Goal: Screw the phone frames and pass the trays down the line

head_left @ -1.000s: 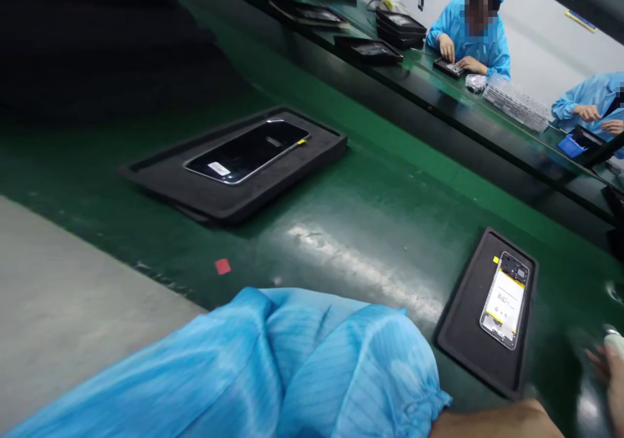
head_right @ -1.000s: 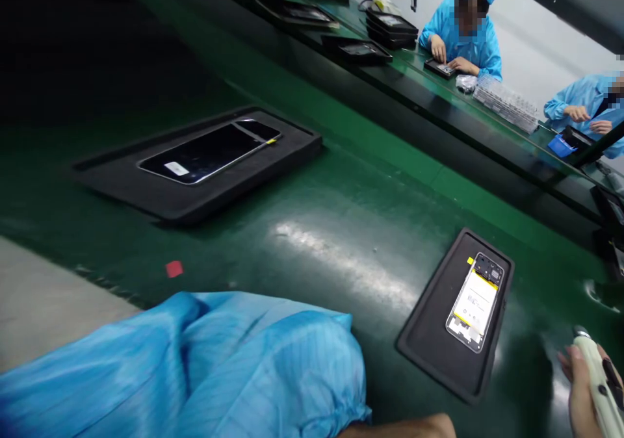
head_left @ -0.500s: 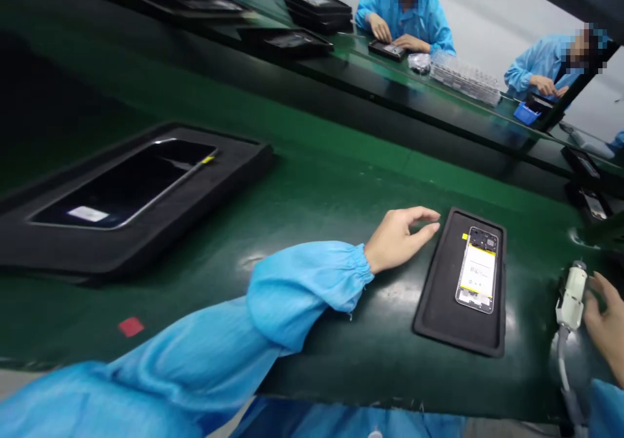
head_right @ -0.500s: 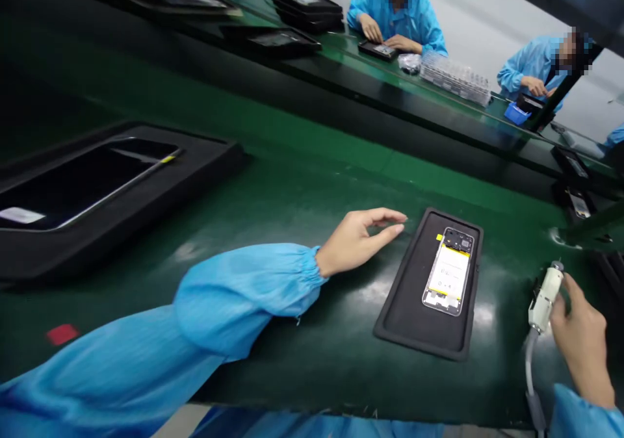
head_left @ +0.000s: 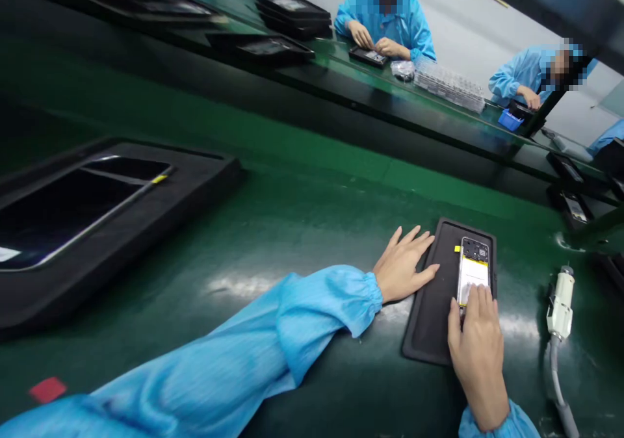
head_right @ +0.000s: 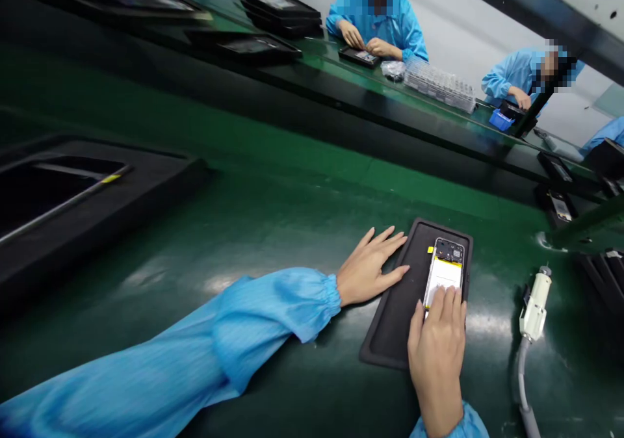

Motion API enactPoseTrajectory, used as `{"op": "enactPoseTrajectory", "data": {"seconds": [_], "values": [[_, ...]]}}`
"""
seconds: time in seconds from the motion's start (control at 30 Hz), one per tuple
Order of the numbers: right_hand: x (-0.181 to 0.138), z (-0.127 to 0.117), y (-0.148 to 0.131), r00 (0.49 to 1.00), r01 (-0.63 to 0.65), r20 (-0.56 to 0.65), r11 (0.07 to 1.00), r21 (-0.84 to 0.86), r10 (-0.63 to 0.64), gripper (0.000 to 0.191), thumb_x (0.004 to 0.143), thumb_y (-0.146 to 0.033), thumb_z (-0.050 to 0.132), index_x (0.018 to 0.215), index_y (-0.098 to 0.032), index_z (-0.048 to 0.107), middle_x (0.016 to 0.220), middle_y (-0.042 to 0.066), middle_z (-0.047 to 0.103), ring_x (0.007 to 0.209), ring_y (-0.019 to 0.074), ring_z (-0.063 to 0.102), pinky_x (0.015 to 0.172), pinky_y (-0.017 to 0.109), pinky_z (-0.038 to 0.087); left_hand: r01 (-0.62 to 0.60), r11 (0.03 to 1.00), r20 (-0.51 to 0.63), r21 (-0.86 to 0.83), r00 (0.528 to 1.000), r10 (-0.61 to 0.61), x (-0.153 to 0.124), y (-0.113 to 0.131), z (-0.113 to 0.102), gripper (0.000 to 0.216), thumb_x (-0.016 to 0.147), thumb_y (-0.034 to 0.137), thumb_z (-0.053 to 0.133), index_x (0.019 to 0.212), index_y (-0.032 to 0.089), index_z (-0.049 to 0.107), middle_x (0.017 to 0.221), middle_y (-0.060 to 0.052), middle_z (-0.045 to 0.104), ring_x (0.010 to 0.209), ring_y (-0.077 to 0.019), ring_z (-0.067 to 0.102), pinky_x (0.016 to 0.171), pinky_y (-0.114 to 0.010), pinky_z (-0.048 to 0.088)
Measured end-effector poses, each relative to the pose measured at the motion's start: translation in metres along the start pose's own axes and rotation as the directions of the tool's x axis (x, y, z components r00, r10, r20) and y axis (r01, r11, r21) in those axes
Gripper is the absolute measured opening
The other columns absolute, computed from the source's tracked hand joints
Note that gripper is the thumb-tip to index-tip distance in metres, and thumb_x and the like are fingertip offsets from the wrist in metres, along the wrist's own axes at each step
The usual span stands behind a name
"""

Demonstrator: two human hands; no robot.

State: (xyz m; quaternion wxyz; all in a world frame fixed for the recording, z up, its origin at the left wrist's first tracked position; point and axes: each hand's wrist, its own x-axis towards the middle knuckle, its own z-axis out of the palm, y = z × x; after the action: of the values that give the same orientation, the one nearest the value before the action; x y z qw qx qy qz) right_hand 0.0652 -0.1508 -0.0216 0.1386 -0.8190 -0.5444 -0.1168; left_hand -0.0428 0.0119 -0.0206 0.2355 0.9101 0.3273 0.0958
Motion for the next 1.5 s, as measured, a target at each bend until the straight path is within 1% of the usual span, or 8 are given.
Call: {"op": "enactPoseTrajectory", "data": {"seconds": [0.17, 0.3, 0.63, 0.87, 1.13, 1.23, 1.33, 1.5], "values": [[0.005, -0.022, 0.022, 0.933, -0.286, -0.071, 0.848, 0.446, 0.352, 0.056, 0.093, -0.045, 0.033, 0.126, -0.003, 0.051, 0.067, 0.009, 0.061, 0.048, 0.0151, 0.052, 0.045, 0.025, 0.040, 0.000, 1.000, 0.005, -0.017, 1.000, 0.000, 0.000, 0.001, -0.002, 0.065, 0.086, 0.048, 0.039, 0.139, 0.011, 0.036, 0.143, -0.006, 0.034, 0.138, -0.0250, 0.016, 0.115, -0.049, 0.006], [0.001, -0.021, 0.026, 0.822, -0.459, 0.182, 0.438, 0.773, 0.541, 0.061, 0.088, -0.052, 0.045, 0.133, -0.011, 0.042, 0.107, 0.013, 0.061, 0.087, 0.0192, 0.063, 0.069, 0.027, 0.052, 0.002, 0.999, -0.002, -0.035, 1.000, -0.002, 0.000, 0.002, -0.003, 0.064, 0.087, 0.049, 0.038, 0.139, 0.011, 0.037, 0.142, -0.006, 0.035, 0.138, -0.0248, 0.017, 0.115, -0.049, 0.006], [0.001, 0.006, 0.038, 0.973, -0.227, 0.072, 0.970, 0.089, 0.222, 0.080, 0.086, -0.069, 0.028, 0.118, -0.001, 0.056, 0.138, 0.023, 0.032, 0.134, 0.0388, 0.018, 0.102, 0.067, 0.010, 0.000, 1.000, -0.011, -0.011, 1.000, 0.000, -0.002, 0.003, -0.005, 0.063, 0.083, 0.045, 0.043, 0.136, 0.010, 0.042, 0.143, -0.007, 0.034, 0.138, -0.0261, 0.017, 0.115, -0.050, 0.006], [0.021, 0.010, 0.029, 0.972, -0.098, 0.217, 0.994, 0.048, 0.085, 0.079, 0.089, -0.066, 0.022, 0.131, -0.005, 0.046, 0.147, 0.018, 0.012, 0.136, 0.0367, 0.012, 0.100, 0.067, 0.019, -0.041, 0.999, 0.021, 0.034, 0.999, 0.040, -0.002, 0.000, -0.006, 0.060, 0.089, 0.041, 0.031, 0.139, 0.008, 0.036, 0.144, -0.006, 0.032, 0.138, -0.0272, 0.016, 0.114, -0.051, 0.008], [-0.007, 0.028, 0.072, 0.928, -0.364, 0.196, 0.880, 0.305, 0.316, 0.089, 0.082, -0.073, 0.026, 0.124, 0.003, 0.051, 0.140, 0.024, 0.027, 0.135, 0.0375, 0.015, 0.105, 0.065, 0.006, 0.057, 0.997, -0.010, 0.055, 0.998, -0.057, -0.012, 0.009, -0.003, 0.059, 0.088, 0.042, 0.031, 0.134, 0.006, 0.041, 0.146, -0.010, 0.025, 0.139, -0.0313, 0.008, 0.110, -0.060, -0.001], [-0.010, 0.030, 0.062, 0.915, -0.396, 0.197, 0.695, 0.601, 0.352, 0.076, 0.081, -0.067, 0.039, 0.118, -0.003, 0.056, 0.135, 0.021, 0.039, 0.133, 0.0321, 0.027, 0.112, 0.053, 0.015, 0.078, 0.995, 0.037, -0.059, 0.996, -0.076, -0.012, 0.010, -0.008, 0.061, 0.088, 0.036, 0.031, 0.140, 0.005, 0.032, 0.147, -0.009, 0.023, 0.140, -0.0283, 0.007, 0.110, -0.058, -0.006], [-0.001, 0.016, 0.043, 0.761, -0.537, 0.372, 0.194, 0.821, 0.531, 0.083, 0.065, -0.065, 0.063, 0.125, -0.009, 0.048, 0.127, 0.018, 0.049, 0.122, 0.0310, 0.044, 0.106, 0.047, 0.034, 0.123, 0.904, 0.088, -0.410, 0.992, -0.096, -0.013, 0.008, -0.019, 0.070, 0.089, 0.044, 0.031, 0.146, 0.008, 0.015, 0.148, -0.008, 0.018, 0.139, -0.0245, 0.013, 0.115, -0.050, 0.001], [0.027, -0.012, 0.011, 0.631, -0.456, 0.513, -0.257, 0.852, 0.583, 0.094, 0.049, -0.053, 0.080, 0.129, -0.021, 0.043, 0.120, 0.009, 0.056, 0.113, 0.0253, 0.053, 0.087, 0.029, 0.051, 0.152, 0.220, 0.127, -0.964, 0.984, -0.124, -0.035, 0.012, -0.040, 0.089, 0.078, 0.060, 0.054, 0.144, 0.014, 0.017, 0.142, -0.014, 0.034, 0.125, -0.0238, 0.043, 0.106, -0.039, 0.037]]}}
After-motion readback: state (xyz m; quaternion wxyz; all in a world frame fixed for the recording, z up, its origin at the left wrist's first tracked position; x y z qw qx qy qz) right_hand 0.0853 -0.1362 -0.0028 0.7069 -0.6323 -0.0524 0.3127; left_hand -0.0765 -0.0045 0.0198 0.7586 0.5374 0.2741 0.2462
